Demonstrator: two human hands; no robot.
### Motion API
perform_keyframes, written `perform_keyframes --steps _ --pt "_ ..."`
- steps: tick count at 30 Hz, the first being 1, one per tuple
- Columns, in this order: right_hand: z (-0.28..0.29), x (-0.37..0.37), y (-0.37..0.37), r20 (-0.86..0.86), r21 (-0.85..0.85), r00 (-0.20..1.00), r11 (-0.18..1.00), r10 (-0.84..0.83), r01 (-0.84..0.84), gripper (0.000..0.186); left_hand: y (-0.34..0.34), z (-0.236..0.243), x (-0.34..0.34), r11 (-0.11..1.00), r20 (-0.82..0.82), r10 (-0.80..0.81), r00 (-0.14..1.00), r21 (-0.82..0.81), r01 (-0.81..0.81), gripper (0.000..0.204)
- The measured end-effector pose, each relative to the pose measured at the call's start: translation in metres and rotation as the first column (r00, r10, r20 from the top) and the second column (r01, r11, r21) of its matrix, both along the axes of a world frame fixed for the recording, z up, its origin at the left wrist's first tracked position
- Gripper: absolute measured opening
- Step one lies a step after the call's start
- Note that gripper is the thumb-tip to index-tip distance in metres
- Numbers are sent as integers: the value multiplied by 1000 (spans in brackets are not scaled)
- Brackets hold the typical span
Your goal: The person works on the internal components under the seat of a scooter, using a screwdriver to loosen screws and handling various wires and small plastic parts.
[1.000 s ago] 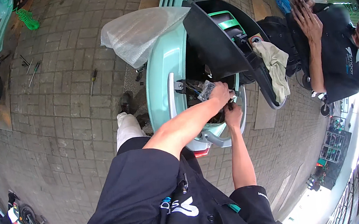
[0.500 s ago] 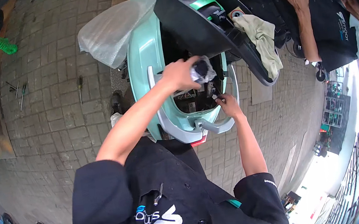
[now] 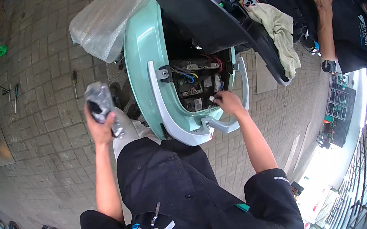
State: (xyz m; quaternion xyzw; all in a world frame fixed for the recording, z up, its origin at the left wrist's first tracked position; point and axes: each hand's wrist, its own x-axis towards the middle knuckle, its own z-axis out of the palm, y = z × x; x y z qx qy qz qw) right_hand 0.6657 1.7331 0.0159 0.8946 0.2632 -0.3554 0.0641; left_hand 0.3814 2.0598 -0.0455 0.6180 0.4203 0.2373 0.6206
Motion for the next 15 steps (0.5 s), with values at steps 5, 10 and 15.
perform_keyframes --steps 5,10,15 --pt "-14 -4 13 12 -175 1000 984 -15 16 22 3 -65 -85 993 -324 89 942 98 -60 87" --pt "-14 0 17 -40 -277 997 958 59 -68 23 -31 -115 -172 985 -586 161 794 46 -166 85" --pt "-15 -7 26 -36 -284 998 957 52 -60 22 -62 -112 -217 961 -658 124 742 -108 -256 87"
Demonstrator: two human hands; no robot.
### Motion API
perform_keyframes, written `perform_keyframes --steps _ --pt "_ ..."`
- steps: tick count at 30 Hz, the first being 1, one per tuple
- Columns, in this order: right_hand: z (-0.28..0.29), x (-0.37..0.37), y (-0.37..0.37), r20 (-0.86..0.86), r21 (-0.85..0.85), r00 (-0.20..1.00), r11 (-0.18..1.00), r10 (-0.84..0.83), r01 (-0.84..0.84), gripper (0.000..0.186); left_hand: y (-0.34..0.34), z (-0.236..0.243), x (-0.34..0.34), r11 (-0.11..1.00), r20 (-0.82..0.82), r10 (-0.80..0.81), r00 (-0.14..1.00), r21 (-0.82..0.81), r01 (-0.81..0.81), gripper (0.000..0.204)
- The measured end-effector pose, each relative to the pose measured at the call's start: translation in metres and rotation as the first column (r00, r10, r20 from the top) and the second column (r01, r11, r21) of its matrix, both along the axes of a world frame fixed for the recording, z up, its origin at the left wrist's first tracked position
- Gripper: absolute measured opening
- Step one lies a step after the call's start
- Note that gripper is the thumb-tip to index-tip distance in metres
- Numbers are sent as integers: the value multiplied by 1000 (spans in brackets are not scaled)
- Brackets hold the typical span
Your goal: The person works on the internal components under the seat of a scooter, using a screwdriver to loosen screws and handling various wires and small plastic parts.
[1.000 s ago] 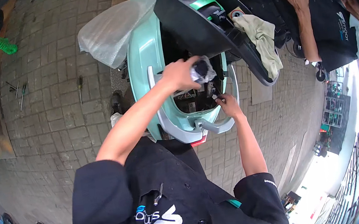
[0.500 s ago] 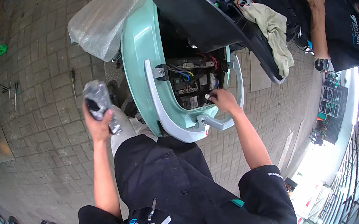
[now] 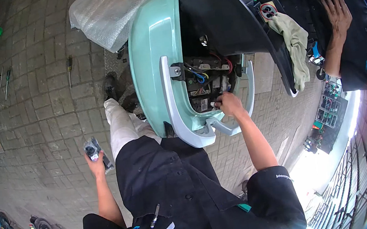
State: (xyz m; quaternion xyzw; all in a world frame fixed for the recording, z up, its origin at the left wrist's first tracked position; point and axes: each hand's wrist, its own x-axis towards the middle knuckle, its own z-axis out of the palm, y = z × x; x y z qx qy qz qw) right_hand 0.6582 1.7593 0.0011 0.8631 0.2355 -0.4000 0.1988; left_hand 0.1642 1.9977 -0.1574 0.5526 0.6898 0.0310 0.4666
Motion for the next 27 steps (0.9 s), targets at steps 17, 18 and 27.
perform_keyframes --steps 17,18,27 --pt "-21 0 -3 41 -104 994 989 -97 101 27 -1 -22 -27 984 -149 143 978 -88 -158 85" --pt "-23 0 -5 47 -86 996 993 -73 77 27 -1 -21 -26 984 -133 145 980 -89 -158 85" --pt "-23 -4 10 102 -54 991 995 -82 88 24 -3 -22 -48 980 -109 170 979 -81 -179 86"
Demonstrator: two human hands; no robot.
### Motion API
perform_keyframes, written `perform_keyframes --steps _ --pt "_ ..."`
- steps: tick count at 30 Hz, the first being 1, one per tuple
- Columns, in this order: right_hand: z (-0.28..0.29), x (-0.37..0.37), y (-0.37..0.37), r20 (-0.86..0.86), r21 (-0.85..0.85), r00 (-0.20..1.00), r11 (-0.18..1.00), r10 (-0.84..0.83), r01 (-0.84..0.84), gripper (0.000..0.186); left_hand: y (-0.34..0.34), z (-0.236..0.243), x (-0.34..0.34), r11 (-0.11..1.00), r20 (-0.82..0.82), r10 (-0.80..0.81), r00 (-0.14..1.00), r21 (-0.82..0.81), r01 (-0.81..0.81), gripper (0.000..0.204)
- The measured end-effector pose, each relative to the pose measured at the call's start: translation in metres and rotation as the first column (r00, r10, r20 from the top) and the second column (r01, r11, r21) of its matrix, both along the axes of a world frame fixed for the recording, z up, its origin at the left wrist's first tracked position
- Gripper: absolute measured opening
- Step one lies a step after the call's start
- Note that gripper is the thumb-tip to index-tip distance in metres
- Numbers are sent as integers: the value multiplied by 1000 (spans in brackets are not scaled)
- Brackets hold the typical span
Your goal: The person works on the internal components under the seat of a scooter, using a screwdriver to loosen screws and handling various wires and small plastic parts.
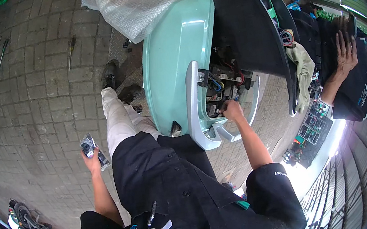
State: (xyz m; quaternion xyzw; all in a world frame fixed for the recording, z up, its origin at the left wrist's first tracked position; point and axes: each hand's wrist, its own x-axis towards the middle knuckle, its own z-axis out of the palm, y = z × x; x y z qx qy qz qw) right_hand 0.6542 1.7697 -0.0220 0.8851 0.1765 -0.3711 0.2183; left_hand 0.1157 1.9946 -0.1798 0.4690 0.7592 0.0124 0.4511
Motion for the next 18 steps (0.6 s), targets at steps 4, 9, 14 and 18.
perform_keyframes --steps 4,9,14,18 --pt "-3 2 3 49 -12 998 999 35 -35 21 6 -4 -6 999 15 17 1000 -42 -17 86" --pt "3 -4 -18 120 312 993 949 15 -52 24 25 3 -3 978 139 198 970 -95 -186 78" --pt "9 -1 -26 -16 516 1000 857 -9 16 23 41 -9 -12 750 155 569 808 -501 -432 76" --pt "8 -3 -31 -63 572 979 797 -192 193 29 59 8 26 512 280 827 488 -733 -448 67"
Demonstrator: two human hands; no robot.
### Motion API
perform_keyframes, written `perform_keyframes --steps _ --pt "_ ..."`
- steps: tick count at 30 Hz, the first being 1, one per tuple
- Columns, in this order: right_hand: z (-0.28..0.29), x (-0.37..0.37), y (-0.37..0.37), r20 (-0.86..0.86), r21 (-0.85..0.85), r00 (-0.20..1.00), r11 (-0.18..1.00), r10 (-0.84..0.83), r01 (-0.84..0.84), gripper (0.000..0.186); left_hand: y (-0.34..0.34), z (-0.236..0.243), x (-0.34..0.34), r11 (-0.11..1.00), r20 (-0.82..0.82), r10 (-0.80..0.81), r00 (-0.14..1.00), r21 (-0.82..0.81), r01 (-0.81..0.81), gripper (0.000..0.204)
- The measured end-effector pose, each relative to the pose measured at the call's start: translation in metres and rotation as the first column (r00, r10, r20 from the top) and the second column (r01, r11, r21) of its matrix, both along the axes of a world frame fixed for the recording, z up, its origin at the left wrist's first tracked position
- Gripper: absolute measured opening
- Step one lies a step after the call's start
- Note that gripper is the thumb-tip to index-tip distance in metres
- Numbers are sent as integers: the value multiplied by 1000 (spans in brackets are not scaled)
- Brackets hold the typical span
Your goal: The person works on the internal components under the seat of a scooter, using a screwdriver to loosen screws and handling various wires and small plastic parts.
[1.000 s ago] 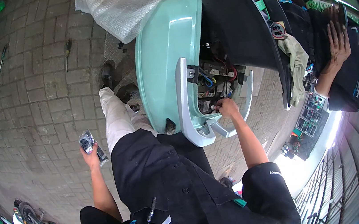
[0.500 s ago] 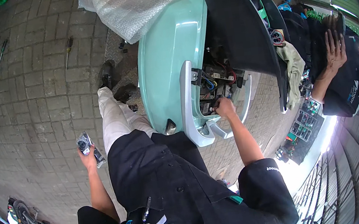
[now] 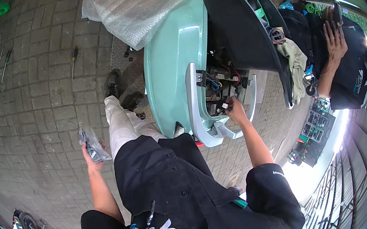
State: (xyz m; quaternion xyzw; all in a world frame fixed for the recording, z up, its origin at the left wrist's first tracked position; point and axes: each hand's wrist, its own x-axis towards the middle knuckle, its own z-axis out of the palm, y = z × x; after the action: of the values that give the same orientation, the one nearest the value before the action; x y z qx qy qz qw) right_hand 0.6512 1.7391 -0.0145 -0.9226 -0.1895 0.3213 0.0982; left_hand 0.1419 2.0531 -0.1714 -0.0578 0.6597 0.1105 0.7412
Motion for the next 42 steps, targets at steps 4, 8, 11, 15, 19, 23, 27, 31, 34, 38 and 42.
perform_keyframes --steps 4,8,11,15,19,23,27,31,34,38,42 --pt "5 0 5 -12 -124 995 988 95 -96 31 12 -4 31 999 288 -22 957 34 13 65" --pt "2 8 4 46 -187 886 875 462 -446 31 20 10 69 986 389 -158 908 112 123 62" --pt "-2 9 1 36 -202 899 884 437 -422 30 17 15 86 993 393 -110 913 88 81 64" --pt "-8 7 -11 98 -192 955 947 280 -258 30 7 -1 84 994 299 -106 948 70 89 65" --pt "-2 5 -2 105 -137 948 949 300 -285 29 -1 -4 87 997 241 -23 970 -67 40 66" --pt "-4 6 -2 105 -143 958 957 268 -252 29 -2 -7 92 995 210 -1 978 -96 21 65" --pt "-2 6 0 97 -134 950 949 298 -284 29 -4 -8 96 994 216 -85 973 -50 98 66" --pt "-3 7 -3 86 -100 951 952 298 -290 28 -6 -2 102 994 178 -82 981 -56 93 66" --pt "0 5 0 94 -114 952 953 293 -282 28 -8 -4 101 995 181 -78 980 -51 88 66" --pt "-6 6 -3 107 -144 951 951 289 -273 27 -9 -10 98 992 214 -100 972 -53 114 68" --pt "4 1 16 84 -255 947 925 311 -281 23 -12 -10 99 989 198 -134 971 -34 144 68"
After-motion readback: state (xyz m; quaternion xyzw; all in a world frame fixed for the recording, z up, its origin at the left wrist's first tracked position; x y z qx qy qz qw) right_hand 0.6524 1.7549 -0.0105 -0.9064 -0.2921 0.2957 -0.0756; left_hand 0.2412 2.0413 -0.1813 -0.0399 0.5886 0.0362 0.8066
